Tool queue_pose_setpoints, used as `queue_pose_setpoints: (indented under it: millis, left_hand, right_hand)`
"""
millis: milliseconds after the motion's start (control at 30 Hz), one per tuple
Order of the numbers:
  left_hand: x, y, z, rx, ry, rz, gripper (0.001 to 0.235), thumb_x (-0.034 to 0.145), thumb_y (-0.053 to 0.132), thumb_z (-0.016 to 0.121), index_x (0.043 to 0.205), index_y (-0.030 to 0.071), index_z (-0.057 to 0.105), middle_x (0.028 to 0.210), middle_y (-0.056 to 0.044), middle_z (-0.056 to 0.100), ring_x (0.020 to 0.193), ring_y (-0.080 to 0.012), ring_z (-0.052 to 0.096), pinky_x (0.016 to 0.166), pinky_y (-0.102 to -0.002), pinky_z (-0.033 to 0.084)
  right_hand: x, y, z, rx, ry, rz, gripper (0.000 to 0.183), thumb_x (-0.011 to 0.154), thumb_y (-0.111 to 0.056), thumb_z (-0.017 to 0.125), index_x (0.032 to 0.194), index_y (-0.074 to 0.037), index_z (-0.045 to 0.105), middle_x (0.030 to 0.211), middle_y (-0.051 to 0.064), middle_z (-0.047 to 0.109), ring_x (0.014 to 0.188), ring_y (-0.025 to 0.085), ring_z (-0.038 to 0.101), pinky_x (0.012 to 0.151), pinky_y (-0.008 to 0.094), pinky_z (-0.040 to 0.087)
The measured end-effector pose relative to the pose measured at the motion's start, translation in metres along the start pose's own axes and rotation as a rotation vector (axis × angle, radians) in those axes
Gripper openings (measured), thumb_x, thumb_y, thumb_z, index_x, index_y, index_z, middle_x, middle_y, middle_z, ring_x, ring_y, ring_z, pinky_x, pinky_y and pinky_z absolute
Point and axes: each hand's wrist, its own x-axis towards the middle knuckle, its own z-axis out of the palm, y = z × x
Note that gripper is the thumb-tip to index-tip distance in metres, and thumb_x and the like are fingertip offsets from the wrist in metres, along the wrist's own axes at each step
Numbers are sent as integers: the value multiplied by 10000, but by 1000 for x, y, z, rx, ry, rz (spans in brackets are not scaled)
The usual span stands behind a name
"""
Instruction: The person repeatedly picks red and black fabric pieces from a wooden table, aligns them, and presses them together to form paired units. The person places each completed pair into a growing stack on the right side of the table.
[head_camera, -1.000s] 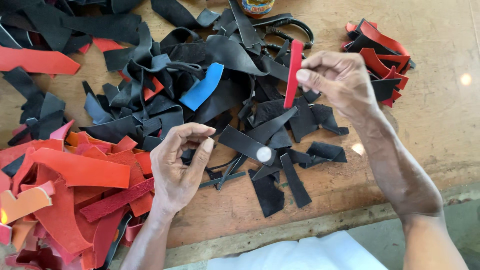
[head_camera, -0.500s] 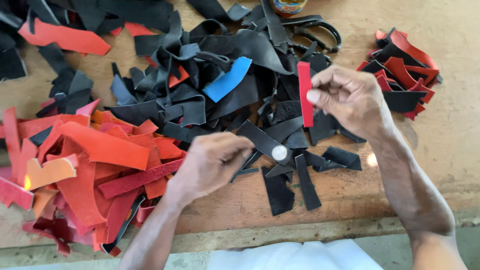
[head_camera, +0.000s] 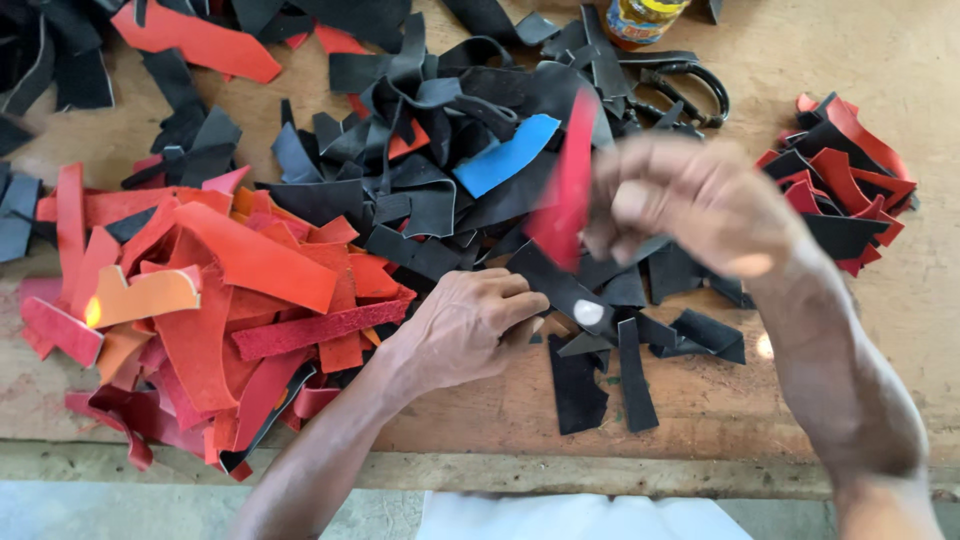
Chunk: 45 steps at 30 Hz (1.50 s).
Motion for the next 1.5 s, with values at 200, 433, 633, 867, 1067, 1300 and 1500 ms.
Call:
queue_pose_setpoints:
  millis: [200, 433, 633, 867, 1067, 1300, 1500]
  left_hand:
    - [-4, -8, 6, 92, 69, 11, 140, 790, -2, 730, 920, 20, 684, 784, -77, 648, 728, -260, 657, 590, -395, 530]
    - [-8, -9, -5, 89, 194, 69, 195, 759, -7, 769, 907, 12, 644, 759, -86, 626, 694, -253, 654, 542, -372, 520]
    - [-8, -15, -5, 99, 400, -48, 207, 878, 1, 754, 1051, 47, 651, 957, -112, 695, 828, -231, 704, 722, -335, 584]
    - [-5, -34, -11, -1279, 472, -449, 642, 888, -149, 606, 1477, -21, 384, 1278, -107, 659, 1131, -164, 690, 977, -297, 604]
    - [-2, -28, -5, -1184, 459, -466, 465, 959, -32, 694, 1391, -28, 521, 1184, -119, 708, 1057, -166, 708, 913, -305, 640]
    - [-3, -23, -4, -754, 473, -511, 202, 1000, 88, 686, 1194, 30, 694, 897, 5, 702, 766, -46, 657, 628, -204, 579]
    - [-5, -17, -16, -681, 520, -580, 253, 1095, 230, 583, 1186, 40, 725, 789, 55, 598, 669, -9, 520, 577, -167, 469]
  right_hand:
    - [71, -3, 54, -869, 110, -786, 86, 983, -45, 741, 1068, -53, 737, 1068, 61, 748, 939, 184, 708, 790, 313, 586]
    - [161, 14, 98, -1356, 193, -923, 83, 858, -111, 712, 924, -65, 690, 918, 56, 659, 974, 239, 610, 860, 393, 496]
    - [150, 14, 84, -1204, 195, -1102, 139, 926, -64, 749, 1038, -32, 673, 1041, 77, 651, 981, 247, 639, 862, 383, 535]
    - [54, 33, 45, -1070, 108, -1259, 276, 868, 27, 781, 1125, 50, 682, 1149, 162, 661, 1023, 294, 709, 872, 385, 640]
    - [6, 41, 39, -1005, 38, -1182, 277, 824, 12, 737, 1091, 67, 690, 1157, 190, 681, 1065, 337, 721, 891, 422, 652]
    - [-18, 74, 17, -886, 505, -726, 142, 987, 105, 647, 1078, 2, 682, 1190, 158, 725, 919, 197, 708, 750, 311, 614]
    - [-32, 102, -7, -795, 641, -637, 96, 1138, 66, 621, 1161, -10, 676, 1165, 126, 729, 920, 140, 706, 756, 243, 594]
